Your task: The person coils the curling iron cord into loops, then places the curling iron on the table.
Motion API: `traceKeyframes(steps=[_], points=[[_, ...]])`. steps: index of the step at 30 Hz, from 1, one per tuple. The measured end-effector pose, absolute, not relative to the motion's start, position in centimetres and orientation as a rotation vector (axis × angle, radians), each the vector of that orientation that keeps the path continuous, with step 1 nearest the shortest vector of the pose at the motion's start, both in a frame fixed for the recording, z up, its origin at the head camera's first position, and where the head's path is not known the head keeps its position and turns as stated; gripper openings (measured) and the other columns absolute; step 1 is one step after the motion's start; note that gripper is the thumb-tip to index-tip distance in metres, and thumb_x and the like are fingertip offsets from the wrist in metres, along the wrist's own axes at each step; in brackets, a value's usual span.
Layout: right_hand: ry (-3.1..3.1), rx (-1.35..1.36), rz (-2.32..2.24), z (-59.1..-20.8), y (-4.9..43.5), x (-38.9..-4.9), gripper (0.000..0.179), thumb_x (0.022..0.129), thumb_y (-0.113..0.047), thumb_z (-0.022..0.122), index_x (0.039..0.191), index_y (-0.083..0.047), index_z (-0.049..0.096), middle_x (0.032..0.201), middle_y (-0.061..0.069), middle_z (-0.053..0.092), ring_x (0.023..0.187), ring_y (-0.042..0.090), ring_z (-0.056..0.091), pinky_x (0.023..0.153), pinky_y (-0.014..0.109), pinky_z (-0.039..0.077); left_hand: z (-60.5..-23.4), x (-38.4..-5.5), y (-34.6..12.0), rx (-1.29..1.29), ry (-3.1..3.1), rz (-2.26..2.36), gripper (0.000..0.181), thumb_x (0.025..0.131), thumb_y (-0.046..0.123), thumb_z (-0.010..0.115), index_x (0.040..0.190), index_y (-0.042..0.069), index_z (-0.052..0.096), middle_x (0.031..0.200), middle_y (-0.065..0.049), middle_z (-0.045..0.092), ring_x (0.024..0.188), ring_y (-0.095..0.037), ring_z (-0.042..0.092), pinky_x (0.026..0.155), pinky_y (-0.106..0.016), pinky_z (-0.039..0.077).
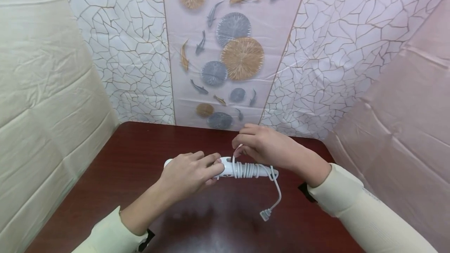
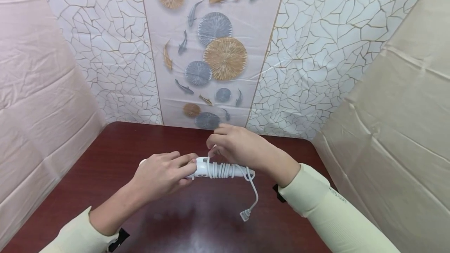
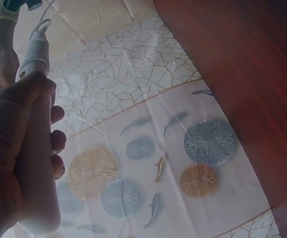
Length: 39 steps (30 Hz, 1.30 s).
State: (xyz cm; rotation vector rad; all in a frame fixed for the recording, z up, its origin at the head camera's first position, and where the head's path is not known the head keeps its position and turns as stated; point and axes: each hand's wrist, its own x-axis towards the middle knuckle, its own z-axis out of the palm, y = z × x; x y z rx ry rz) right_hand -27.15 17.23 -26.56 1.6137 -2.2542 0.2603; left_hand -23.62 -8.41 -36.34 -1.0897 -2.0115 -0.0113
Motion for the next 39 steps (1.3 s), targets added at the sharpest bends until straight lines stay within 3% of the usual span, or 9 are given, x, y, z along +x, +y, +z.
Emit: traceKeyframes(steps=[9, 16, 24, 32, 39], points=[[-2.304, 1.621, 0.422, -27.3, 17.3, -28.2, 0.015, 0.087, -0.016, 0.078, 0.098, -0.017, 0.069, 0.093, -0.009, 0.071, 0.086, 0.004, 0.067, 0.077, 0.024, 0.056, -36.4, -23.4, -8.5, -1.09, -1.982, -0.001, 0.032, 0.078, 0.03, 0.081, 0.096, 0.024, 0.056, 0.107, 0.012, 0.071, 0.063, -0.014, 0.056, 0.047, -0.025, 0.045], [-2.543, 1.561, 0.566, -28.4, 17.7, -29.2, 0.013, 0.086, -0.032, 0.078, 0.087, -0.025, 0.067, 0.076, -0.015, 0.065, 0.061, -0.001, 0.05, 0.058, 0.019, 0.045, -36.4, -23.3, -8.6, -1.12, -1.913, 0.024, 0.022, 0.084, 0.033, 0.073, 0.097, 0.024, 0.058, 0.108, 0.011, 0.071, 0.066, -0.014, 0.057, 0.053, -0.025, 0.05], [-2.824, 1.483, 0.731, -29.8, 18.5, -29.7, 0.014, 0.091, -0.044, 0.069, 0.083, -0.033, 0.07, 0.067, -0.014, 0.058, 0.055, 0.001, 0.046, 0.055, 0.02, 0.042, -36.3, -23.2, -8.4, -1.136, -1.855, 0.008, 0.01, 0.09, 0.031, 0.064, 0.094, 0.023, 0.059, 0.105, 0.009, 0.072, 0.063, -0.014, 0.054, 0.051, -0.025, 0.046], [-2.917, 1.462, 0.91, -31.2, 18.9, -30.2, 0.021, 0.094, -0.042, 0.067, 0.077, -0.031, 0.071, 0.066, -0.015, 0.058, 0.061, 0.001, 0.048, 0.057, 0.019, 0.041, -35.9, -23.0, -8.4, -1.141, -1.827, -0.013, 0.008, 0.089, 0.027, 0.065, 0.094, 0.022, 0.062, 0.107, 0.008, 0.073, 0.063, -0.013, 0.054, 0.052, -0.023, 0.047], [-2.837, 1.558, 1.155, -32.9, 19.2, -30.3, 0.022, 0.101, -0.028, 0.061, 0.081, -0.021, 0.071, 0.07, -0.012, 0.053, 0.066, 0.002, 0.048, 0.058, 0.02, 0.041, -35.4, -22.8, -8.4, -1.143, -1.848, -0.08, 0.012, 0.085, 0.028, 0.07, 0.091, 0.022, 0.061, 0.109, 0.008, 0.073, 0.064, -0.012, 0.055, 0.052, -0.023, 0.048]])
